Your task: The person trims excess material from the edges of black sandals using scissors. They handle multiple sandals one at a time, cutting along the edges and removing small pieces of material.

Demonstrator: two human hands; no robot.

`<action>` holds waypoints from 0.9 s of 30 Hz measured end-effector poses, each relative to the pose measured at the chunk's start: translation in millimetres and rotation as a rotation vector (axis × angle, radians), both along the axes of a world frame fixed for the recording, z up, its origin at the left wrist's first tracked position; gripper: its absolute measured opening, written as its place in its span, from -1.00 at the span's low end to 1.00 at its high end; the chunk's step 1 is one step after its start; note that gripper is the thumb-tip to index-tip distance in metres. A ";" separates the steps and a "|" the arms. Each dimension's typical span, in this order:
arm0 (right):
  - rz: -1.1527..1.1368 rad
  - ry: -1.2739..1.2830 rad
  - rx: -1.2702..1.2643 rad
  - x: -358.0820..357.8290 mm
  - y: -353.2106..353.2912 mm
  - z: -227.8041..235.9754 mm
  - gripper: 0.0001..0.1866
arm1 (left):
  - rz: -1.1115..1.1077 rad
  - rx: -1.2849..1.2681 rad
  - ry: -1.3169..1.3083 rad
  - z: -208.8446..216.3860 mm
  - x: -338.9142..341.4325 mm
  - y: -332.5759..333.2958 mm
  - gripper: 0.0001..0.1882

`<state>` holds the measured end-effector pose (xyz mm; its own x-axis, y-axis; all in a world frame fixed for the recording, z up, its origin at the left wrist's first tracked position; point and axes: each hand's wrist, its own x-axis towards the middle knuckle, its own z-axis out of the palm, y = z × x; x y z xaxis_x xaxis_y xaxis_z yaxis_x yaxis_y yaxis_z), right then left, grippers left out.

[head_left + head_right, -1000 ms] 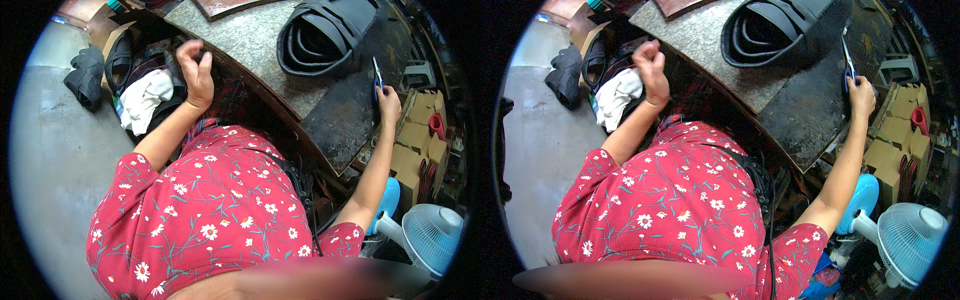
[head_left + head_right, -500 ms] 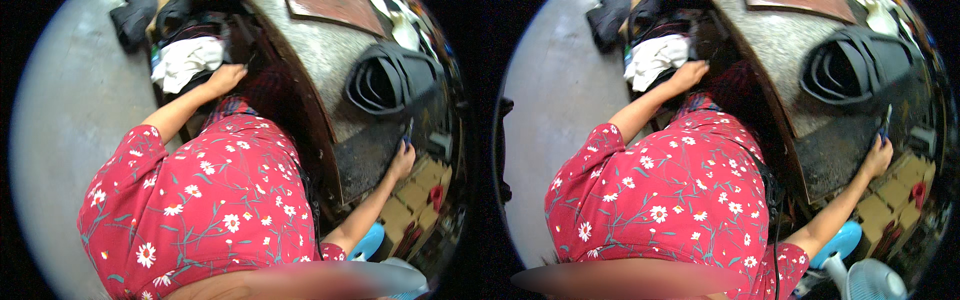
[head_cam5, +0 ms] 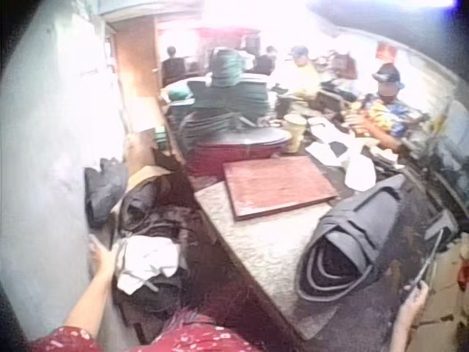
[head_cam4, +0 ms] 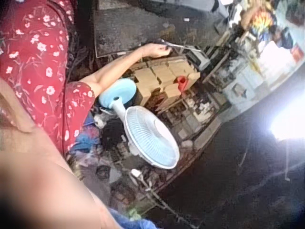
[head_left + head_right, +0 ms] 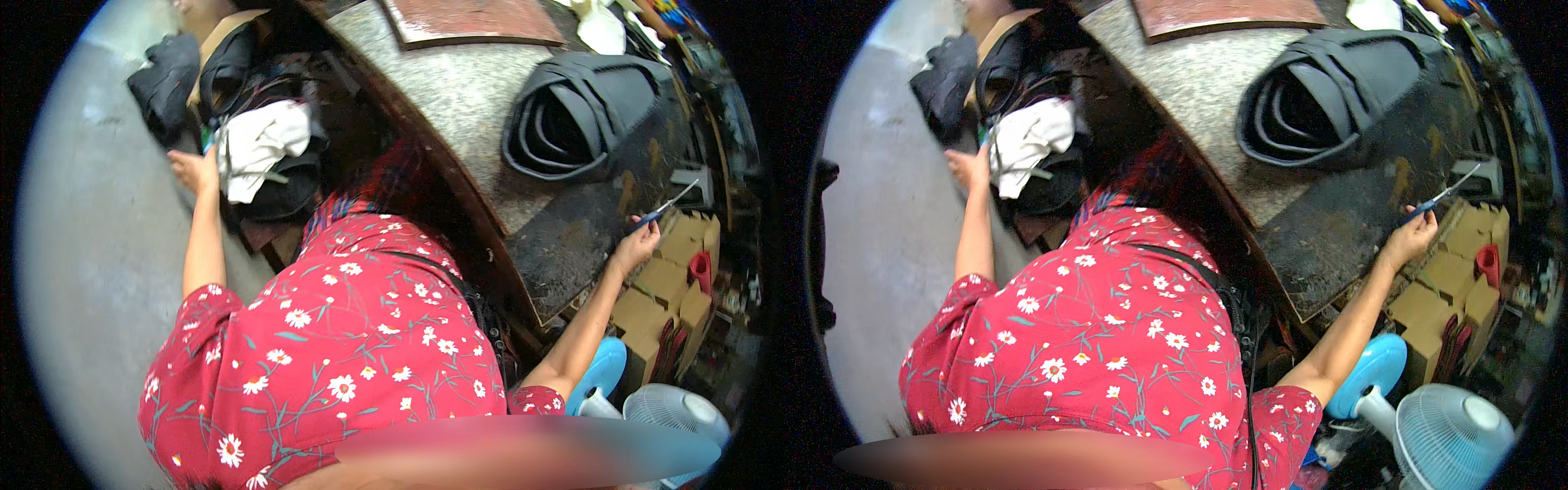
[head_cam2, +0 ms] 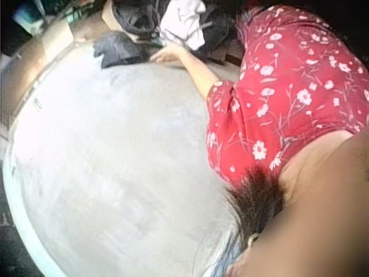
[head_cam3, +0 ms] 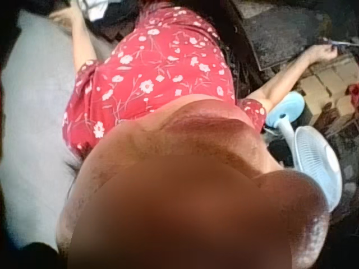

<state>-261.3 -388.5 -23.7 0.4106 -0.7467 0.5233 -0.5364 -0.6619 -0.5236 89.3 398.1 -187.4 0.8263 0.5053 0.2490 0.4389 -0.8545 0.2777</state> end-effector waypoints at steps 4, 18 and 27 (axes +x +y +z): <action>0.102 -0.454 0.378 7.5 41.1 6.0 -0.81 | -0.612 0.386 -0.373 23.3 -21.3 -15.1 -0.10; 0.565 -0.613 0.737 31.6 155.2 73.9 -0.73 | -0.283 0.042 -0.413 13.1 28.4 7.3 -0.73; 0.585 -0.385 0.719 15.4 166.1 79.2 -0.60 | -0.662 -0.051 -0.759 106.5 6.3 -141.1 -0.60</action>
<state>-245.9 -222.5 55.5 0.7121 -0.6727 0.2010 0.0617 -0.2253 -0.9723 95.6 257.0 -80.8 0.5766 0.0273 0.8166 -0.4276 -0.8416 0.3300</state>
